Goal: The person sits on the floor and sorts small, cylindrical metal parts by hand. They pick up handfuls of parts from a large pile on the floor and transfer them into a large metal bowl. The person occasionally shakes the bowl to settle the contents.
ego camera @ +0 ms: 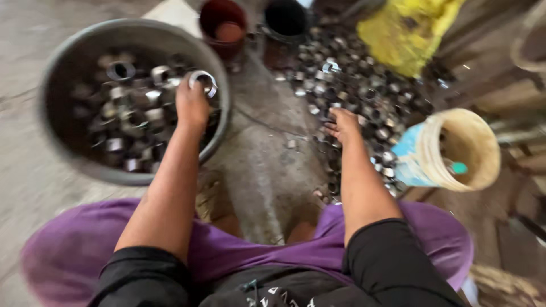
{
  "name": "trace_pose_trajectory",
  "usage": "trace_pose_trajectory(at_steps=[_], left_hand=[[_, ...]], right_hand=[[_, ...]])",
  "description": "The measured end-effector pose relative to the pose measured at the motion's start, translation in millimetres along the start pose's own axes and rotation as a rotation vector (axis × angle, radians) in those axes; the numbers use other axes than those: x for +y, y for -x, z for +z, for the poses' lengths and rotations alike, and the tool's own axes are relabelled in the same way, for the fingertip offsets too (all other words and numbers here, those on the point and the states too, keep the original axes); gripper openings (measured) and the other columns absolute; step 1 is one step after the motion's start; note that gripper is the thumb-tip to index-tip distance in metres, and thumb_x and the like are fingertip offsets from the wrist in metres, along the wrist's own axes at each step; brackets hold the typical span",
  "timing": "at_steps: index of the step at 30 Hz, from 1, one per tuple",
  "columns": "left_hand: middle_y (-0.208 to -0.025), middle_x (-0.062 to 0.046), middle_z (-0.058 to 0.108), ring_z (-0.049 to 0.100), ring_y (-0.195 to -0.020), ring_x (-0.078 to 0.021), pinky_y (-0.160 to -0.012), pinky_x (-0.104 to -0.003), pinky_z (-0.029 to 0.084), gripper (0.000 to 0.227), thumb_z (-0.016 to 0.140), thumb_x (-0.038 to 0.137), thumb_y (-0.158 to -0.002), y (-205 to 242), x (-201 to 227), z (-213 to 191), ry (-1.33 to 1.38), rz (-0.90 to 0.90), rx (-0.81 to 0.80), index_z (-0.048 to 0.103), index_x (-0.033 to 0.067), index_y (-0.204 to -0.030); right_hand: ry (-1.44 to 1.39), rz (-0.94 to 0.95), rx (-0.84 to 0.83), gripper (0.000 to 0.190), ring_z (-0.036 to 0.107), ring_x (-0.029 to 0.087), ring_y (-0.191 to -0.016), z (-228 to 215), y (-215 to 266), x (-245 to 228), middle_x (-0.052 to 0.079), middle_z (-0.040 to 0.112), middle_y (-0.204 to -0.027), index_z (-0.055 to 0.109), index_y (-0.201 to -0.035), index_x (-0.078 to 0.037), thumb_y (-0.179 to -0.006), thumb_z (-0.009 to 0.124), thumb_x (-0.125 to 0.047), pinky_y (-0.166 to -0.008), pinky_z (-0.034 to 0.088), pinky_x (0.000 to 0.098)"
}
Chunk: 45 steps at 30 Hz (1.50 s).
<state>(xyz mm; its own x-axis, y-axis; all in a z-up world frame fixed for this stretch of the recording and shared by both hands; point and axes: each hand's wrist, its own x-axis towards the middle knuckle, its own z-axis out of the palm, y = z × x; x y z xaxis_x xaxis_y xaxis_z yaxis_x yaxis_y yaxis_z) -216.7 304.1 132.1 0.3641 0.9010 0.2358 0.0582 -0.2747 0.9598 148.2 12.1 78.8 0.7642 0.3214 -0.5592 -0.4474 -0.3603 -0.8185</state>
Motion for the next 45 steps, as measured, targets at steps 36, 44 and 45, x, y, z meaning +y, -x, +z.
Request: trace_pose_trajectory(at_steps=[36, 44, 45], left_hand=[[-0.132, -0.019, 0.064, 0.046, -0.140, -0.0357, -0.116, -0.045, 0.041, 0.041, 0.056, 0.037, -0.092, 146, -109, 299, -0.700, -0.065, -1.313, 0.075, 0.0085, -0.113], [-0.128, -0.019, 0.066, 0.059, -0.123, -0.0390, -0.105, -0.048, 0.047, 0.040, 0.057, 0.034, -0.090, 160, -125, 285, -0.602, -0.276, -1.248, 0.069, 0.0109, -0.120], [-0.129, -0.021, 0.064, 0.059, -0.122, -0.0400, -0.105, -0.048, 0.047, 0.039, 0.057, 0.034, -0.090, 161, -124, 281, -0.608, -0.249, -1.225, 0.070, 0.0112, -0.119]], right_hand=[[1.410, -0.435, 0.086, 0.069, 0.041, 0.046, -0.134, -22, -55, 136, 0.017, 0.024, -0.163, 0.055, -0.145, -0.040, -0.087, 0.064, -0.002, -0.104, 0.045, 0.0556], [1.379, -0.620, -0.049, 0.052, 0.044, 0.046, -0.130, -21, -58, 125, 0.015, 0.036, -0.154, 0.062, -0.137, -0.034, -0.090, 0.062, -0.012, -0.109, 0.042, 0.0556], [1.436, -0.645, -0.057, 0.052, 0.045, 0.045, -0.130, -17, -54, 124, 0.012, 0.039, -0.153, 0.062, -0.138, -0.036, -0.093, 0.060, -0.011, -0.112, 0.040, 0.0574]])
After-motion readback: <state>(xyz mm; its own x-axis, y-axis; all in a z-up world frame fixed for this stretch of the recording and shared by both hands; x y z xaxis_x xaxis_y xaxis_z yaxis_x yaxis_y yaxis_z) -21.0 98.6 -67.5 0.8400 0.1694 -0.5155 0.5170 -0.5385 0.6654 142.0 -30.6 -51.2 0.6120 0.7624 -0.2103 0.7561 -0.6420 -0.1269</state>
